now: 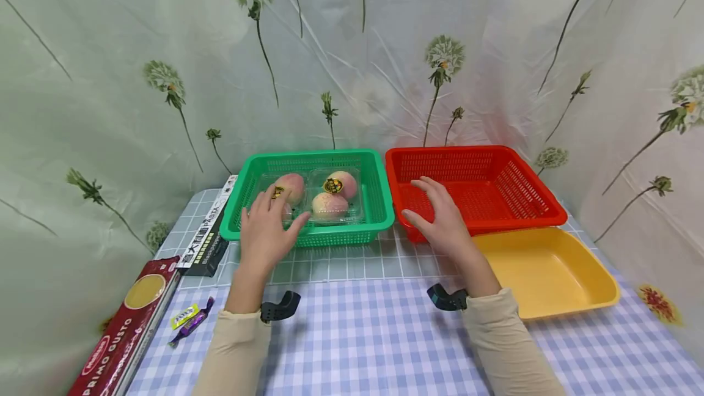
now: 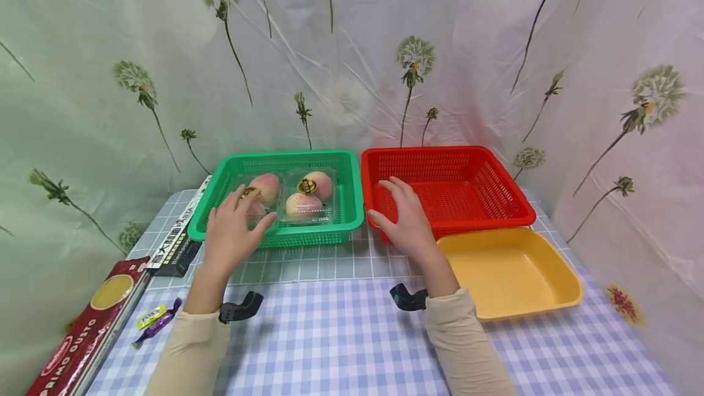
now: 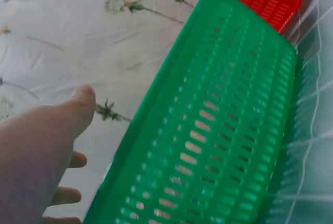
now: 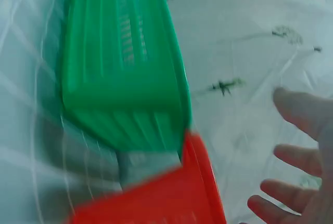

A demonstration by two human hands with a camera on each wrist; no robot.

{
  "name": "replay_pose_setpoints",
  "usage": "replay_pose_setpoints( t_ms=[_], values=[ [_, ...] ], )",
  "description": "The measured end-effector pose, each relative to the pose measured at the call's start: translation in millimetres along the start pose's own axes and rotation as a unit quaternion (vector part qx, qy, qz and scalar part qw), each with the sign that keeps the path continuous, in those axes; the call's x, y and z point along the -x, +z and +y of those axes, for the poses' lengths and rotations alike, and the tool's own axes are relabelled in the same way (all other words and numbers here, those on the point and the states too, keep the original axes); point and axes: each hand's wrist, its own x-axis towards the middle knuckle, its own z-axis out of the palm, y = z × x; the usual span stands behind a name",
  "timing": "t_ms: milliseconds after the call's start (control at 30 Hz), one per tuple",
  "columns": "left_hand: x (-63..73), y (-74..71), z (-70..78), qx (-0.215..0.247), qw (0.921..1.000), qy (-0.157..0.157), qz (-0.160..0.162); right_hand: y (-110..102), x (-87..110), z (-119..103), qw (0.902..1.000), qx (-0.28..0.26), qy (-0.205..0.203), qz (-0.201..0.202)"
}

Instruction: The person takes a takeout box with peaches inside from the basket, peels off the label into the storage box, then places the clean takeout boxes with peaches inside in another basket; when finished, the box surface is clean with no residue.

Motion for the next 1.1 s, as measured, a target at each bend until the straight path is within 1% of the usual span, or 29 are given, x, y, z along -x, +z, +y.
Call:
replay_pose_setpoints(
  t_ms=[100, 200, 300, 400, 467, 533, 667, 700, 767, 867, 967, 1033, 1100],
  values=[
    [-2.5, -0.9, -7.0, 0.011, 0.9995, -0.02, 0.022, 9.2, -4.0, -10.0, 0.9971, -0.072, -0.018, 0.013],
    [-3.4, -0.4, -15.4, 0.023, 0.9975, -0.04, 0.054, 20.7, -9.3, -20.7, 0.99, -0.138, -0.028, 0.008],
    [-3.2, -0.9, -23.8, 0.026, 0.9942, -0.071, 0.077, 31.7, -16.9, -31.2, 0.9817, -0.189, -0.016, -0.011],
    [-2.1, -3.0, -31.7, 0.026, 0.9904, -0.112, 0.077, 41.1, -25.4, -39.4, 0.9747, -0.219, 0.024, -0.035],
    [-1.3, -4.9, -35.9, 0.032, 0.9872, -0.136, 0.077, 45.9, -31.8, -44.1, 0.9709, -0.228, 0.053, -0.051],
    [-0.8, -6.2, -39.7, 0.045, 0.9842, -0.152, 0.079, 50.5, -39.3, -46.7, 0.9648, -0.24, 0.082, -0.068],
    [-0.8, -6.0, -47.4, 0.089, 0.9755, -0.183, 0.084, 59.9, -54.9, -50.7, 0.9462, -0.275, 0.131, -0.109],
    [-1.2, -5.7, -49.8, 0.103, 0.9727, -0.19, 0.084, 62.6, -58.8, -51.0, 0.9423, -0.28, 0.14, -0.119],
    [-1.7, -5.7, -54.0, 0.133, 0.9659, -0.205, 0.085, 67.1, -65.1, -52.8, 0.9375, -0.283, 0.152, -0.135],
    [-2.8, -4.7, -60.9, 0.173, 0.956, -0.221, 0.087, 73.2, -73.2, -52.9, 0.9366, -0.275, 0.163, -0.145],
    [-3.4, -3.2, -67.4, 0.205, 0.9482, -0.225, 0.091, 79.0, -79.3, -53.2, 0.9379, -0.263, 0.173, -0.146],
    [-3.4, -1.8, -70.9, 0.232, 0.9411, -0.228, 0.093, 83.4, -82.8, -53.2, 0.9391, -0.252, 0.178, -0.151],
    [-2.7, -1.0, -73.2, 0.258, 0.9331, -0.234, 0.089, 88.1, -86.2, -53.2, 0.9413, -0.234, 0.184, -0.16]
  ],
)
